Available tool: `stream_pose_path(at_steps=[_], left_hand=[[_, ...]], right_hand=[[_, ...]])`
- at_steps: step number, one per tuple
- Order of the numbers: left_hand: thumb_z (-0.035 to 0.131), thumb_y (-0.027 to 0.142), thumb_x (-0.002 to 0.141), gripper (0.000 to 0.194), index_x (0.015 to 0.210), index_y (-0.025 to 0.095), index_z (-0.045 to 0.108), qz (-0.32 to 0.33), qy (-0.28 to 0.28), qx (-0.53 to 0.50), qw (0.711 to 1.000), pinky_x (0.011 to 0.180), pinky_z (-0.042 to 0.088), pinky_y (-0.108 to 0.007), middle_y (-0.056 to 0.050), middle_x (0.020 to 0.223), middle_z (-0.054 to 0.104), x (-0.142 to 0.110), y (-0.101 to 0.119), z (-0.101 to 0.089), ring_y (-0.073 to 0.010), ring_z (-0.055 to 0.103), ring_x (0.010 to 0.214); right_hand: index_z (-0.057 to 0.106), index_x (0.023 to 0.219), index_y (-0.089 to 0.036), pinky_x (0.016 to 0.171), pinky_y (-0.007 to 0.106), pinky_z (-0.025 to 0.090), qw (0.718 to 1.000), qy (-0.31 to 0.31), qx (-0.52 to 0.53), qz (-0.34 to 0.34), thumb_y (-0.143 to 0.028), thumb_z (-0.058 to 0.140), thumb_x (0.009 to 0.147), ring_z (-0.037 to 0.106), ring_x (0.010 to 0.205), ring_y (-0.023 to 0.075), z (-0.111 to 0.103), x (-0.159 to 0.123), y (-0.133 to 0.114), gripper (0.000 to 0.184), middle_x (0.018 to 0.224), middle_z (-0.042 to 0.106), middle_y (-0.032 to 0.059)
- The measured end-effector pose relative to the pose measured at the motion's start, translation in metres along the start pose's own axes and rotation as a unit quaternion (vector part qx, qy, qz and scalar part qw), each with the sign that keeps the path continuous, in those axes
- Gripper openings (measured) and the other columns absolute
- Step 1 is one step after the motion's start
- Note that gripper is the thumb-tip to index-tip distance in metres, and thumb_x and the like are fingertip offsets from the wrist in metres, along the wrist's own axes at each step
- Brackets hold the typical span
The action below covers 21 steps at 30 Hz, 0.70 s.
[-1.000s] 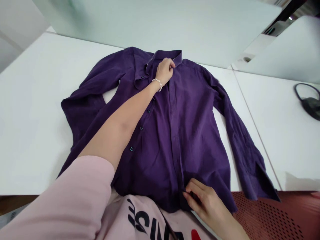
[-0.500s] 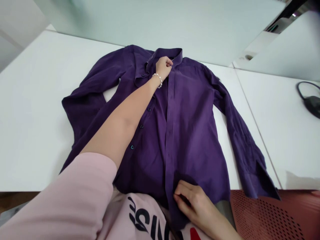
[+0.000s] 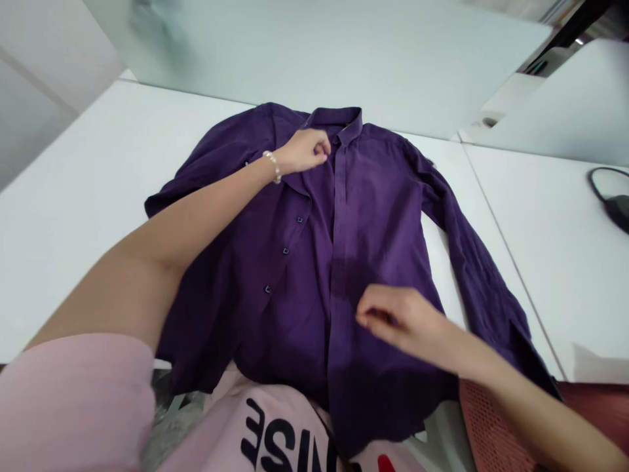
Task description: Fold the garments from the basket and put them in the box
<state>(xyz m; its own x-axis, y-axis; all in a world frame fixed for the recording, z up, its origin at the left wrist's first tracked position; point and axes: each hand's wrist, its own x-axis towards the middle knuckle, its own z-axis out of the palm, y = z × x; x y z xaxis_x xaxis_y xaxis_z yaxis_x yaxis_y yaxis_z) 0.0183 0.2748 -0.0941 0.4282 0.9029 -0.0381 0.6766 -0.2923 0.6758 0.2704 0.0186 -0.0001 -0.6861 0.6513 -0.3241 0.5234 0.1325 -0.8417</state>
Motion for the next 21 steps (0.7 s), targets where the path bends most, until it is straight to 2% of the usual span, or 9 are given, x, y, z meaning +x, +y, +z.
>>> stream_pose_path(at_steps=[2, 5, 7, 9, 12, 15, 18, 21], left_hand=[[0.065, 0.015, 0.081, 0.011, 0.089, 0.018, 0.072, 0.016, -0.052, 0.01, 0.998, 0.073, 0.05, -0.027, -0.002, 0.078, 0.071, -0.043, 0.004, -0.016, -0.0132, 0.065, 0.065], [0.062, 0.023, 0.082, 0.011, 0.085, 0.025, 0.073, 0.017, -0.136, 0.021, 0.99, 0.07, 0.049, -0.024, 0.001, 0.078, 0.072, -0.11, 0.012, -0.031, -0.0134, 0.066, 0.069], [0.058, 0.027, 0.085, 0.017, 0.089, 0.029, 0.073, 0.006, -0.174, 0.032, 0.984, 0.072, 0.049, -0.025, 0.001, 0.086, 0.073, -0.15, 0.017, -0.034, -0.0145, 0.067, 0.075], [0.055, 0.03, 0.086, 0.02, 0.096, 0.032, 0.073, -0.016, -0.179, 0.056, 0.982, 0.074, 0.051, -0.028, 0.0, 0.099, 0.073, -0.185, 0.02, -0.034, -0.0163, 0.068, 0.082], [0.052, 0.033, 0.088, 0.024, 0.103, 0.035, 0.071, -0.061, -0.129, 0.107, 0.984, 0.085, 0.053, -0.034, -0.003, 0.107, 0.069, -0.224, 0.02, -0.032, -0.0199, 0.067, 0.093], [0.049, 0.033, 0.09, 0.027, 0.105, 0.038, 0.071, -0.105, -0.062, 0.125, 0.985, 0.098, 0.052, -0.039, -0.005, 0.109, 0.067, -0.251, 0.01, -0.034, -0.023, 0.065, 0.104], [0.048, 0.033, 0.089, 0.031, 0.107, 0.039, 0.072, -0.126, -0.003, 0.118, 0.985, 0.096, 0.054, -0.042, -0.006, 0.111, 0.068, -0.271, -0.002, -0.039, -0.0255, 0.065, 0.104], [0.048, 0.035, 0.09, 0.03, 0.107, 0.036, 0.072, -0.131, 0.045, 0.11, 0.984, 0.088, 0.056, -0.04, -0.007, 0.108, 0.066, -0.282, -0.013, -0.042, -0.0249, 0.066, 0.097]], right_hand=[[0.064, 0.085, -0.016, 0.054, 0.018, 0.044, 0.999, 0.028, 0.035, 0.026, -0.018, 0.056, 0.092, 0.054, 0.051, 0.0059, -0.031, 0.042, 0.015, 0.01, 0.068, 0.06, -0.0041], [0.063, 0.084, -0.011, 0.049, 0.017, 0.043, 0.992, 0.086, 0.077, 0.048, -0.01, 0.056, 0.087, 0.054, 0.048, 0.005, -0.065, 0.119, 0.033, 0.008, 0.072, 0.063, -0.0013], [0.063, 0.084, -0.008, 0.053, 0.017, 0.044, 0.985, 0.139, 0.075, 0.067, -0.007, 0.054, 0.088, 0.054, 0.05, 0.0046, -0.078, 0.172, 0.038, 0.01, 0.072, 0.063, 0.0012], [0.064, 0.086, -0.005, 0.062, 0.02, 0.049, 0.982, 0.169, 0.041, 0.071, -0.007, 0.056, 0.089, 0.056, 0.055, 0.0054, -0.081, 0.219, 0.038, 0.009, 0.073, 0.063, 0.0034], [0.065, 0.093, -0.002, 0.079, 0.027, 0.053, 0.979, 0.195, -0.004, 0.056, -0.015, 0.063, 0.09, 0.062, 0.068, 0.0092, -0.077, 0.272, 0.034, 0.014, 0.08, 0.066, 0.007], [0.064, 0.099, 0.001, 0.086, 0.034, 0.054, 0.974, 0.218, -0.01, 0.065, -0.026, 0.064, 0.093, 0.065, 0.075, 0.014, -0.074, 0.305, 0.037, 0.028, 0.083, 0.067, 0.0115], [0.062, 0.096, 0.002, 0.085, 0.037, 0.055, 0.969, 0.226, 0.001, 0.098, -0.035, 0.063, 0.095, 0.066, 0.075, 0.0174, -0.076, 0.326, 0.044, 0.038, 0.08, 0.066, 0.0153], [0.062, 0.091, -0.001, 0.083, 0.039, 0.057, 0.962, 0.237, 0.018, 0.132, -0.04, 0.067, 0.092, 0.066, 0.075, 0.0193, -0.08, 0.339, 0.052, 0.039, 0.077, 0.065, 0.0148]])
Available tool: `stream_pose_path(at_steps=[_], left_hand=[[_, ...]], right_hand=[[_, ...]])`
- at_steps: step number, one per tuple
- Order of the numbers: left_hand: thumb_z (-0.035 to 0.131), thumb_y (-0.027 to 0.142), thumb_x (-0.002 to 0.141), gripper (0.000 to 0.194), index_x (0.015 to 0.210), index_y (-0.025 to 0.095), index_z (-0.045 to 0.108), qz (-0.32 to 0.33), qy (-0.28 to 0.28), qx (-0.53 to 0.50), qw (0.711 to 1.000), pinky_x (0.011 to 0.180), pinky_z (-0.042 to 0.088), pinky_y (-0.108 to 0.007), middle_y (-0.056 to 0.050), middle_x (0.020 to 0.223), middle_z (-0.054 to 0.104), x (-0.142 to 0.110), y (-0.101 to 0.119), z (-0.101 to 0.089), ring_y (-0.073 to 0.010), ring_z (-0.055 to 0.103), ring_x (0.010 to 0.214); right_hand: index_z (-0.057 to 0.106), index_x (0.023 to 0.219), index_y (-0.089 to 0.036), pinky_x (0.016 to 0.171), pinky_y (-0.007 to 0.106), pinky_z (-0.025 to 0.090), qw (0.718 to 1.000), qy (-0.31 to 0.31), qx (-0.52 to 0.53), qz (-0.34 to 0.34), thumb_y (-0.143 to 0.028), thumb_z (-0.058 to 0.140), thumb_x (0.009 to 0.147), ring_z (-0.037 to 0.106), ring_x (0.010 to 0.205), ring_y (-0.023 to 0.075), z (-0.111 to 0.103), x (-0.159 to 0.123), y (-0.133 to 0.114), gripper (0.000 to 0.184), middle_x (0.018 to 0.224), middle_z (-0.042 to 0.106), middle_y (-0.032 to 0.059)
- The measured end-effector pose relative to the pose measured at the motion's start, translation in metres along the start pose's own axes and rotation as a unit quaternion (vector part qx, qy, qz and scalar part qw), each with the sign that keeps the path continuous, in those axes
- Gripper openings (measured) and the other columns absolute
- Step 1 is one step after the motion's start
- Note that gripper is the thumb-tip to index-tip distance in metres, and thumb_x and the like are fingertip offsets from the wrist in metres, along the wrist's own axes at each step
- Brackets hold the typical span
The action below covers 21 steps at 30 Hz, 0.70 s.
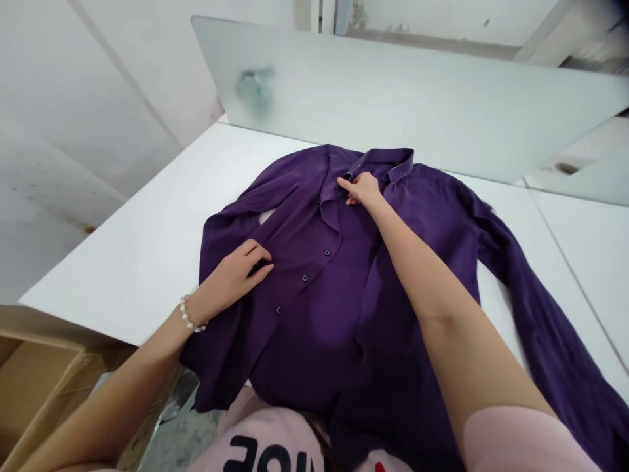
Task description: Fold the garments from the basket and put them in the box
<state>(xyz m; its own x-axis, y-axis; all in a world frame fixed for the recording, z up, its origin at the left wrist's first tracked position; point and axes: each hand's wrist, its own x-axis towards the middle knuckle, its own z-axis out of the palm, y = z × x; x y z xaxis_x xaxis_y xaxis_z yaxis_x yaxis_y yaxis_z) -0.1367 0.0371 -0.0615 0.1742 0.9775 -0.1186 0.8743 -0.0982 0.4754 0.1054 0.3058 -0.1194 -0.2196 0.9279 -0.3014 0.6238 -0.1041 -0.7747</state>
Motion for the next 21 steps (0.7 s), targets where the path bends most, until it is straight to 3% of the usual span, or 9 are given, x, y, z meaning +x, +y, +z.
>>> stream_pose_path(at_steps=[6, 9, 12, 15, 18, 21], left_hand=[[0.042, 0.039, 0.101, 0.036, 0.121, 0.014, 0.058, -0.023, 0.095, 0.106, 0.99, 0.103, 0.049, -0.048, -0.015, 0.118, 0.058, -0.01, -0.014, 0.001, -0.0308, 0.057, 0.114], [0.043, 0.041, 0.102, 0.039, 0.126, 0.012, 0.054, -0.037, 0.104, 0.133, 0.985, 0.104, 0.049, -0.049, -0.016, 0.122, 0.058, -0.026, -0.017, -0.004, -0.0314, 0.057, 0.116], [0.044, 0.044, 0.103, 0.036, 0.123, 0.017, 0.056, -0.05, 0.094, 0.109, 0.988, 0.102, 0.051, -0.047, -0.012, 0.119, 0.059, -0.054, -0.014, -0.011, -0.0286, 0.06, 0.113], [0.048, 0.042, 0.102, 0.029, 0.118, 0.02, 0.058, -0.061, 0.118, 0.092, 0.987, 0.099, 0.052, -0.044, -0.01, 0.118, 0.059, -0.088, -0.002, -0.01, -0.0263, 0.061, 0.111], [0.054, 0.036, 0.1, 0.022, 0.115, 0.02, 0.06, -0.052, 0.145, 0.117, 0.981, 0.101, 0.052, -0.045, -0.011, 0.122, 0.058, -0.124, 0.012, -0.001, -0.0278, 0.059, 0.115], [0.059, 0.037, 0.097, 0.036, 0.127, 0.019, 0.056, -0.033, 0.102, 0.147, 0.983, 0.107, 0.048, -0.051, -0.015, 0.136, 0.054, -0.157, 0.022, 0.007, -0.0334, 0.054, 0.128]], right_hand=[[0.059, 0.084, -0.016, 0.063, 0.033, 0.059, 0.994, 0.017, 0.091, 0.052, -0.027, 0.079, 0.076, 0.061, 0.059, 0.0181, 0.008, 0.014, 0.008, 0.025, 0.058, 0.055, 0.0031], [0.054, 0.084, -0.019, 0.054, 0.025, 0.056, 0.983, 0.037, 0.171, 0.058, -0.021, 0.074, 0.077, 0.061, 0.056, 0.0146, 0.002, 0.022, 0.01, 0.021, 0.058, 0.052, -0.0003], [0.048, 0.085, -0.02, 0.053, 0.02, 0.055, 0.966, 0.066, 0.242, 0.057, -0.017, 0.067, 0.08, 0.062, 0.057, 0.0119, -0.014, 0.035, 0.011, 0.02, 0.062, 0.052, -0.0021], [0.045, 0.085, -0.021, 0.054, 0.018, 0.054, 0.95, 0.096, 0.294, 0.054, -0.015, 0.063, 0.082, 0.063, 0.061, 0.0108, -0.027, 0.046, 0.018, 0.019, 0.066, 0.05, -0.0028], [0.043, 0.083, -0.021, 0.054, 0.019, 0.055, 0.938, 0.111, 0.322, 0.062, -0.014, 0.059, 0.083, 0.063, 0.062, 0.0114, -0.028, 0.05, 0.034, 0.018, 0.067, 0.049, -0.0027], [0.04, 0.082, -0.022, 0.06, 0.024, 0.059, 0.932, 0.121, 0.334, 0.066, -0.01, 0.06, 0.08, 0.065, 0.064, 0.0127, -0.022, 0.049, 0.051, 0.023, 0.069, 0.051, -0.0024]])
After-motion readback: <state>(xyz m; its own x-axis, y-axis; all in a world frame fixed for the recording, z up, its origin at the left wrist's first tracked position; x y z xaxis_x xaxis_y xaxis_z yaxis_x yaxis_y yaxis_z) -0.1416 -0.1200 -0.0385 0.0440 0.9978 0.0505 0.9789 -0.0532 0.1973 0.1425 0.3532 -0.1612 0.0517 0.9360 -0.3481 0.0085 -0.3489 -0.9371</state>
